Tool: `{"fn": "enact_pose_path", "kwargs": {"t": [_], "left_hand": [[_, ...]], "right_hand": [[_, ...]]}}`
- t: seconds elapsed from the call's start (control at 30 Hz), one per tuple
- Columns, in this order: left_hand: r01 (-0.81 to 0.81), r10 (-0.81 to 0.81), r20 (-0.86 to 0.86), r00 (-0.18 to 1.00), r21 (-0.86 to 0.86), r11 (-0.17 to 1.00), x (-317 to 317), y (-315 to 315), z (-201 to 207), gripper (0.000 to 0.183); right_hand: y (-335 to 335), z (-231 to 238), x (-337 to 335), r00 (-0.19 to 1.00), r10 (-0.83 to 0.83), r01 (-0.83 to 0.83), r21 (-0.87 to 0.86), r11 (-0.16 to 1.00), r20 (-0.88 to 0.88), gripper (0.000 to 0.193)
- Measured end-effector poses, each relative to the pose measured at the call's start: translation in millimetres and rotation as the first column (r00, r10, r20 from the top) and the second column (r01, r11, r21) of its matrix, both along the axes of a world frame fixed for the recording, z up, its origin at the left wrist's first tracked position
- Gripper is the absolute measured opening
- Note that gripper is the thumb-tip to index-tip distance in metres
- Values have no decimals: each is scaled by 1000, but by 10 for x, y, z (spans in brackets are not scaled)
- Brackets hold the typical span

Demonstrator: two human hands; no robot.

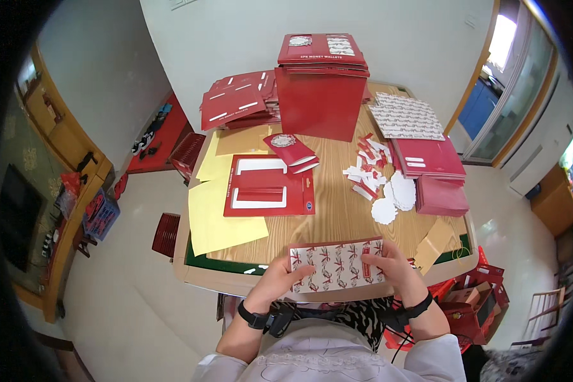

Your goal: The recorder is assembling and organizing red gift folders or wallets at a table.

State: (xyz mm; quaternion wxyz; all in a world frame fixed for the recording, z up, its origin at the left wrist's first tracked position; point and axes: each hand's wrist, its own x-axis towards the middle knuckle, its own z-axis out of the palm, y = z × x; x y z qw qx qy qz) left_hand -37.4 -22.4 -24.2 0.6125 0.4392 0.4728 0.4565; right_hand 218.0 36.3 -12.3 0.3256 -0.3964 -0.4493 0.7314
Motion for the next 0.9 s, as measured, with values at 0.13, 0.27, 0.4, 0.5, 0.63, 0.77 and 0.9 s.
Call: {"fn": "enact_pose_path", "kwargs": {"t": [0.13,0.27,0.4,0.5,0.63,0.77,0.9], "left_hand": [[-5,5,-1,1000,-3,1000,30,-34,45,17],[-45,46,-31,998,38,998,46,-59,-97,18],[35,-27,-157,987,49,998,6,-86,159,24],[53,-5,-539,843,74,996,-143,-171,686,31],[112,325,-851,413,402,909,-639,-185,1040,35],[160,146,-904,402,227,961,-1125,342,1060,38],[141,81,-917,389,147,979,-1372,962,588,49]], "right_hand": [[-64,12,-41,999,-38,39,-81,996,22,32],[-139,113,-112,996,-67,64,61,996,57,33],[-169,47,-90,991,-123,124,34,992,-45,33],[-119,100,93,973,-230,230,-27,973,4,32],[-139,261,418,955,-297,295,72,953,13,31],[-205,346,438,914,-404,404,101,909,-19,33],[-301,365,341,904,-425,428,81,900,-54,35]]}}
